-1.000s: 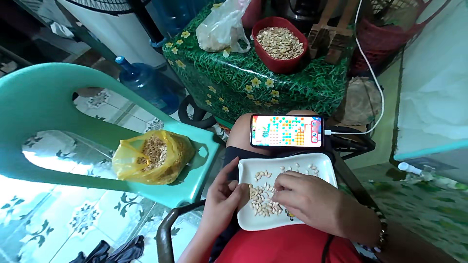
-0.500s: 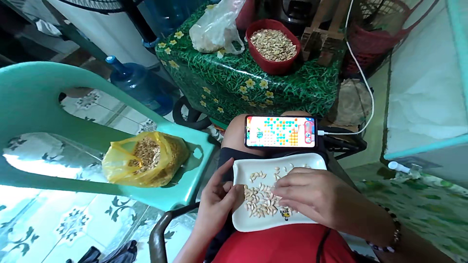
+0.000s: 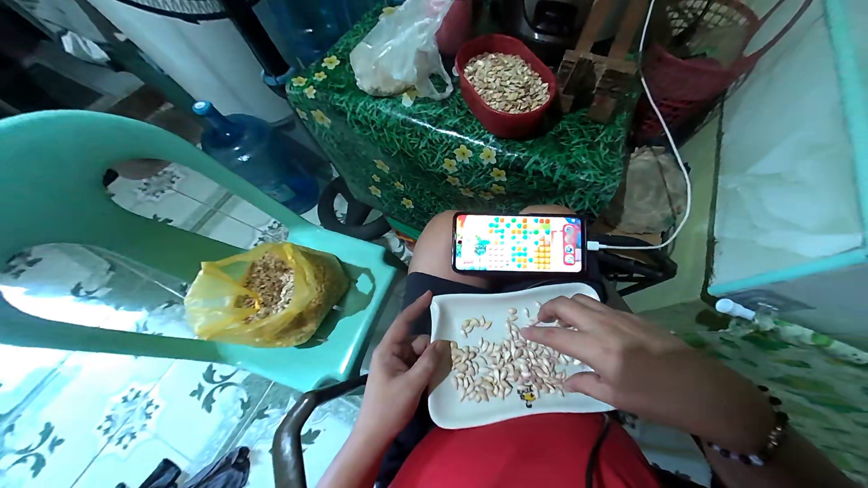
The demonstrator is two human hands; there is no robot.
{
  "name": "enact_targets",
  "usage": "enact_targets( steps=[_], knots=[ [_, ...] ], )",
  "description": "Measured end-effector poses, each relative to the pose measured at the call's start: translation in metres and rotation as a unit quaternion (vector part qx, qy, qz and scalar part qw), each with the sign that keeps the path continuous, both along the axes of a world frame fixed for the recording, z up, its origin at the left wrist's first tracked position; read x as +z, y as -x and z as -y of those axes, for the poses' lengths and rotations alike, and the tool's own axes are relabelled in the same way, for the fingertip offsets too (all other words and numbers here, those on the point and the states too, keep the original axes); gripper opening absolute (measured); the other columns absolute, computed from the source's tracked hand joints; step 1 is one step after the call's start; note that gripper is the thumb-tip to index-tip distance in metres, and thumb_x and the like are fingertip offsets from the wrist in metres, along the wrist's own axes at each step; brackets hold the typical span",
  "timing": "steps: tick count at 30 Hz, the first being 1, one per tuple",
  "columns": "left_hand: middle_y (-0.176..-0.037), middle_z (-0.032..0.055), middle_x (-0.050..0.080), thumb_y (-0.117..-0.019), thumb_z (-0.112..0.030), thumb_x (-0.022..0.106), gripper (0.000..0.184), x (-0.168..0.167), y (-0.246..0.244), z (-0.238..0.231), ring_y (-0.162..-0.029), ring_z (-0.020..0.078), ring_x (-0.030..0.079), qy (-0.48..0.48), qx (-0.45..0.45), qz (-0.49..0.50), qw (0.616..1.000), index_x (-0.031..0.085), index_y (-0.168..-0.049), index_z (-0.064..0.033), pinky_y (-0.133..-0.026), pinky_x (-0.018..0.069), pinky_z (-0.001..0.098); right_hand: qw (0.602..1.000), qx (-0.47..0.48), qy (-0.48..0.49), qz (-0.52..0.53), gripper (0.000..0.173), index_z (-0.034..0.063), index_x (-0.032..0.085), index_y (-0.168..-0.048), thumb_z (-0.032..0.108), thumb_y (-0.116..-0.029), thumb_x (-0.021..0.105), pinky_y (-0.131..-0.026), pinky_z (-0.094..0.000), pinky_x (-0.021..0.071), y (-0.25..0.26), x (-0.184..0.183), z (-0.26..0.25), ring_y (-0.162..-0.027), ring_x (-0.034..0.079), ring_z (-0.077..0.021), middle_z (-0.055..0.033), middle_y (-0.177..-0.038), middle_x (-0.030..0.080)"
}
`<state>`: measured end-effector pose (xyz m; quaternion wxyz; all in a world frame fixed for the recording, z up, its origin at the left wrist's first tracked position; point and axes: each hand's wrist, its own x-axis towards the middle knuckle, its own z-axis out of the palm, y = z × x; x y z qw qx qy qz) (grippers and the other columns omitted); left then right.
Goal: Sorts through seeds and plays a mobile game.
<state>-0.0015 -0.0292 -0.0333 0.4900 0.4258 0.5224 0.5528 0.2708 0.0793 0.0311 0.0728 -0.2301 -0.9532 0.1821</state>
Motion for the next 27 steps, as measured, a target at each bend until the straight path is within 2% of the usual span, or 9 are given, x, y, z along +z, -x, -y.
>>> enact_targets(
  steps=[4, 8, 13, 17, 20, 23, 27],
  knots=[
    [-0.084, 0.0024, 0.073, -0.0953, 0.002, 0.057, 0.057, 0.000, -0.001, -0.001, -0.068, 0.0098, 0.070, 0.001, 0.005, -0.009, 1.000, 0.040, -0.150, -0.0013, -0.066, 0.0612, 0.0254, 0.999, 0.008, 0.023, -0.034, 0.038, 0.0161, 0.072, -0.124, 0.014, -0.0860, 0.075, -0.075, -0.0421, 0.0576, 0.008, -0.009, -0.001, -0.096, 0.064, -0.0298, -0.0117, -0.110, 0.064],
    [-0.084, 0.0020, 0.073, -0.0953, 0.002, 0.055, 0.057, 0.002, -0.001, 0.000, -0.069, 0.0096, 0.071, 0.004, 0.009, -0.010, 1.000, 0.039, -0.150, -0.0006, -0.066, 0.0612, 0.0249, 0.999, 0.008, 0.042, -0.016, 0.019, 0.0099, 0.075, -0.109, 0.008, -0.0931, 0.065, -0.074, -0.0421, 0.0582, 0.023, -0.008, 0.002, -0.091, 0.066, -0.0291, -0.0123, -0.100, 0.066],
    [-0.081, 0.0018, 0.072, -0.0953, 0.002, 0.055, 0.058, 0.001, -0.001, 0.000, -0.067, 0.0097, 0.070, -0.003, 0.006, -0.007, 1.000, 0.039, -0.151, 0.0001, -0.066, 0.0610, 0.0250, 0.999, 0.019, 0.027, -0.042, 0.015, 0.0059, 0.075, -0.101, 0.002, -0.0901, 0.065, -0.070, -0.0385, 0.0584, 0.033, -0.012, 0.005, -0.083, 0.068, -0.0262, -0.0110, -0.092, 0.067],
    [-0.084, 0.0026, 0.073, -0.0951, 0.002, 0.056, 0.058, 0.001, -0.001, 0.000, -0.069, 0.0102, 0.071, 0.000, 0.004, -0.003, 1.000, 0.039, -0.151, -0.0005, -0.067, 0.0617, 0.0258, 0.993, 0.014, 0.039, -0.107, 0.024, 0.0094, 0.077, -0.112, 0.007, -0.0937, 0.062, -0.081, -0.0394, 0.0593, 0.025, -0.009, -0.004, -0.093, 0.071, -0.0227, -0.0077, -0.098, 0.074],
    [-0.087, 0.0040, 0.074, -0.0952, 0.003, 0.056, 0.059, 0.000, 0.000, 0.000, -0.071, 0.0112, 0.072, -0.001, 0.001, 0.005, 1.000, 0.038, -0.151, -0.0004, -0.068, 0.0621, 0.0265, 0.985, -0.080, -0.035, -0.148, 0.026, 0.0123, 0.078, -0.109, 0.012, -0.0965, 0.055, -0.080, -0.0400, 0.0591, 0.017, -0.004, -0.022, -0.095, 0.070, -0.0197, -0.0033, -0.099, 0.074],
    [-0.089, 0.0040, 0.074, -0.0954, 0.002, 0.056, 0.059, -0.001, 0.000, -0.001, -0.072, 0.0111, 0.072, -0.003, 0.001, 0.003, 1.000, 0.039, -0.151, -0.0013, -0.069, 0.0620, 0.0260, 0.961, -0.178, -0.114, -0.178, 0.032, 0.0099, 0.080, -0.109, 0.003, -0.0912, 0.054, -0.080, -0.0421, 0.0533, 0.016, 0.004, -0.045, -0.098, 0.062, -0.0272, -0.0083, -0.100, 0.069],
    [-0.087, 0.0042, 0.073, -0.0955, 0.002, 0.056, 0.059, -0.001, 0.000, 0.000, -0.070, 0.0110, 0.071, -0.002, 0.003, 0.004, 1.000, 0.039, -0.151, -0.0017, -0.068, 0.0616, 0.0260, 0.954, -0.215, -0.141, -0.155, 0.042, 0.0158, 0.079, -0.117, 0.002, -0.0880, 0.052, -0.087, -0.0482, 0.0472, 0.017, 0.005, -0.061, -0.109, 0.054, -0.0341, -0.0112, -0.112, 0.064]
  ],
)
